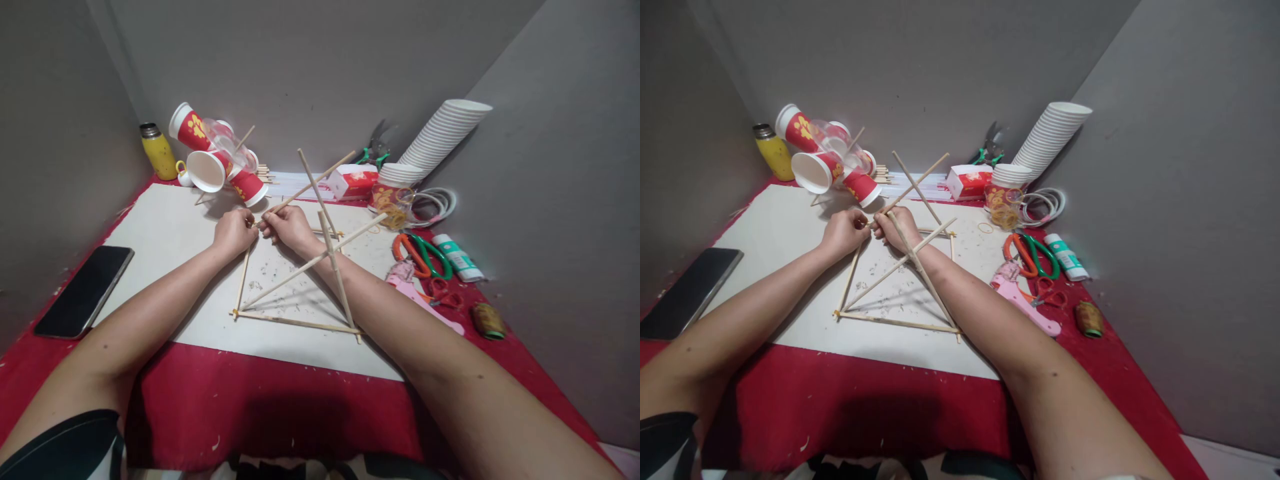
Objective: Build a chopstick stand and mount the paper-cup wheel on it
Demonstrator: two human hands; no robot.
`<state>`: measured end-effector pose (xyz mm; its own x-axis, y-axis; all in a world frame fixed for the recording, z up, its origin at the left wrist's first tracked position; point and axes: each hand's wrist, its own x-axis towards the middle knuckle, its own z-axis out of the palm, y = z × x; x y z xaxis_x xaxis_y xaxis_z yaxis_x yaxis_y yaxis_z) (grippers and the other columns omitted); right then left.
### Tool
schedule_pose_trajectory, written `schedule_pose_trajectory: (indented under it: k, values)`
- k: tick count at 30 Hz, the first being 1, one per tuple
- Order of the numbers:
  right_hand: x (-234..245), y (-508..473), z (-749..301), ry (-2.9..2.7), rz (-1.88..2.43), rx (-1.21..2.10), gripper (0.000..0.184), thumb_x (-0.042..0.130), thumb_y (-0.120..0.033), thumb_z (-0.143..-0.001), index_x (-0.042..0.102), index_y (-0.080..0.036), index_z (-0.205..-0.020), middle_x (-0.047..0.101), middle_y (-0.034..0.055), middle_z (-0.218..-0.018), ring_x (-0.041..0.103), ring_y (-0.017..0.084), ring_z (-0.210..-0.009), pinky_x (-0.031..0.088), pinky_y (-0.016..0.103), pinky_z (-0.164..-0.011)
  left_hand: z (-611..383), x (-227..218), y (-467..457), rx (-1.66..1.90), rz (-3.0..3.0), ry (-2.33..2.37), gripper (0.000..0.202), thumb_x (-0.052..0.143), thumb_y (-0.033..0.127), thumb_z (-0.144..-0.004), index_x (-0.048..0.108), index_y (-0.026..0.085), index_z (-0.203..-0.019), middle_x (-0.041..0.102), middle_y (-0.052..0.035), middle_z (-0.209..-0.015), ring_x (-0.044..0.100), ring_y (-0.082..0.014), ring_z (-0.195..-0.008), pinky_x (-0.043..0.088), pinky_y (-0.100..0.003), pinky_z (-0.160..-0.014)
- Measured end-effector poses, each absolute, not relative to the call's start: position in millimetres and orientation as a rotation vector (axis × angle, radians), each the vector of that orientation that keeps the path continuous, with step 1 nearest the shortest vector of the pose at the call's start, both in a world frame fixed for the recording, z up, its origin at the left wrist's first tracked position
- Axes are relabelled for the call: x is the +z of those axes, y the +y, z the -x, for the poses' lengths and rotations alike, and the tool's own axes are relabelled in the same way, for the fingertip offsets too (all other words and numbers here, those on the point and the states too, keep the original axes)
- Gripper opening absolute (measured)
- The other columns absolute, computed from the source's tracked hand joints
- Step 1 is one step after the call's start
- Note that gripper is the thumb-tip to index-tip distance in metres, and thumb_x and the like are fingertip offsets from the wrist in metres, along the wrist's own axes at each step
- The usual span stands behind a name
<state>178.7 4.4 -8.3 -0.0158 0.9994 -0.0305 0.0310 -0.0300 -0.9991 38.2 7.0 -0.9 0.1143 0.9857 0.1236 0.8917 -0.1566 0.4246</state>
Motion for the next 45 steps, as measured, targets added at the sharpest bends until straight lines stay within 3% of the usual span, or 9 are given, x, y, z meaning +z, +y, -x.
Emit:
schedule_pose_trajectory:
  k: [7,20,27,34,45]
  values:
    - [-7.1,4.5,-180.0,-1.223,1.249,1.252,0.025,0.056,-0.006,-0.095,0.060,-0.014,-0.071,0.066,-0.0002,-0.061,0.059,0.008,-0.046,0.045,0.015,-0.038,-39.4,-0.5,5.9,0.565,-2.149,1.843,0.022,0.064,0.024,-0.084,0.077,0.017,-0.101,0.079,-0.0097,-0.100,0.072,-0.0257,-0.095,0.052,-0.032,-0.083]
    - [-5.6,4.7,-182.5,-1.238,1.241,1.279,0.020,0.063,-0.008,-0.091,0.061,-0.014,-0.072,0.068,-0.0003,-0.062,0.058,0.007,-0.045,0.043,0.015,-0.036,-37.1,-5.6,5.3,0.577,-2.237,1.830,0.021,0.061,0.022,-0.086,0.075,0.018,-0.101,0.078,-0.0109,-0.096,0.072,-0.0270,-0.093,0.051,-0.033,-0.080]
    - [-0.7,4.0,-183.3,-1.191,1.253,1.279,0.015,0.060,-0.004,-0.091,0.059,-0.016,-0.081,0.064,-0.0047,-0.060,0.056,0.006,-0.043,0.042,0.014,-0.036,-35.9,-5.8,5.6,0.810,-2.080,1.776,0.044,0.064,0.016,-0.081,0.070,0.014,-0.124,0.077,-0.0068,-0.088,0.070,-0.0218,-0.083,0.051,-0.030,-0.080]
    - [-0.5,6.7,-183.5,-1.206,1.236,1.261,0.016,0.060,-0.005,-0.091,0.060,-0.015,-0.079,0.064,-0.0036,-0.061,0.056,0.006,-0.043,0.042,0.014,-0.036,-33.1,-1.9,9.7,0.890,-1.929,1.671,0.056,0.067,0.018,-0.079,0.065,0.010,-0.135,0.076,-0.0073,-0.086,0.068,-0.0190,-0.074,0.052,-0.027,-0.075]
    - [-0.2,7.3,-184.4,-1.281,1.196,1.210,0.017,0.058,-0.004,-0.090,0.059,-0.015,-0.076,0.066,-0.0030,-0.063,0.057,0.007,-0.048,0.044,0.015,-0.042,-28.0,-10.8,21.8,0.879,-1.944,1.679,0.048,0.069,0.040,-0.078,0.078,0.008,-0.111,0.077,-0.0112,-0.086,0.068,-0.0230,-0.077,0.048,-0.030,-0.069]
